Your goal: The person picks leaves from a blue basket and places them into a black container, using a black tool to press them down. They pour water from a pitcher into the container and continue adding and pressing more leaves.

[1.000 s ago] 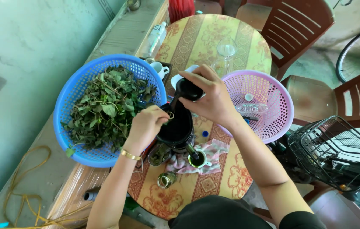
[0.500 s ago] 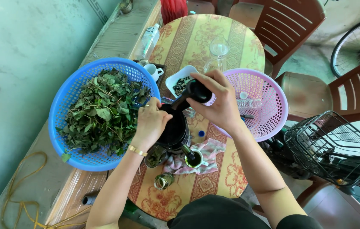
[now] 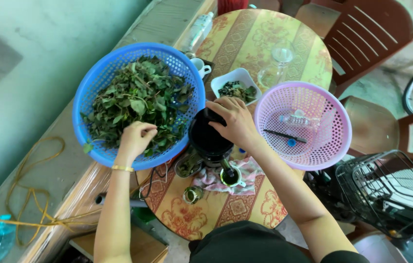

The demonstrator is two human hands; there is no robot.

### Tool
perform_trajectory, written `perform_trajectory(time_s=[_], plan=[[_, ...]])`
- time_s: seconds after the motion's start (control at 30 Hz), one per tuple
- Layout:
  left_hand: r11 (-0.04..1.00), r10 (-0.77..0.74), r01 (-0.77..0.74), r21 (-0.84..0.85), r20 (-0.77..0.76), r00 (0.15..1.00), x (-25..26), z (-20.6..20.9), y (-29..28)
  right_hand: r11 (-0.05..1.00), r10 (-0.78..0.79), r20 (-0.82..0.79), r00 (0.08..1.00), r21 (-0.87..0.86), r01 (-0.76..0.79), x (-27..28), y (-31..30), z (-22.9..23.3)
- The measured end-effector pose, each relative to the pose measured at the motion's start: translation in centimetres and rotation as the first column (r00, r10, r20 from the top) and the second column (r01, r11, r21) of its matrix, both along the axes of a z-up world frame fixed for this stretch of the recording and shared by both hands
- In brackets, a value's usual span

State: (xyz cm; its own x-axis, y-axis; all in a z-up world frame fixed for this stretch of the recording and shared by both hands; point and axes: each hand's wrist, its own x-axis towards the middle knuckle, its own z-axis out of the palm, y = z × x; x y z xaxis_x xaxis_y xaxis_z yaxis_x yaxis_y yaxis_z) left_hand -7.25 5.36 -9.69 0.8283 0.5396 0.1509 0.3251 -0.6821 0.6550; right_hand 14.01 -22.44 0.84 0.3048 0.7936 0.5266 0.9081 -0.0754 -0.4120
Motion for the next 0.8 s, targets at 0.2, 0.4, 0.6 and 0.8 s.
perform_trajectory(time_s=[0.2,0.4,0.6,0.8], plan=[[0.997,0.081,-0.081,0.015,-0.356,0.931,0.8,-12.0,2.0,0.999,-0.035,-0.008,0.999,-0.040,0.034,0.0,-0.2,-0.6],[0.904,0.428,-0.344,0.254,-0.564,0.707,7.5,-16.4,-1.1,0.999,-0.013,-0.092,0.996,-0.036,0.010,-0.5,-0.5,-0.2],[0.930,0.366,-0.281,0.238,-0.503,0.783,8.9,-19.3,0.5,0.999,-0.005,-0.114,0.993,-0.045,-0.001,-0.5,-0.6,0.9],[0.958,0.276,-0.257,0.127,-0.170,0.946,2.8,-15.3,4.9,0.999,0.035,-0.197,0.980,-0.011,-0.038,-0.7,-0.7,1.7]])
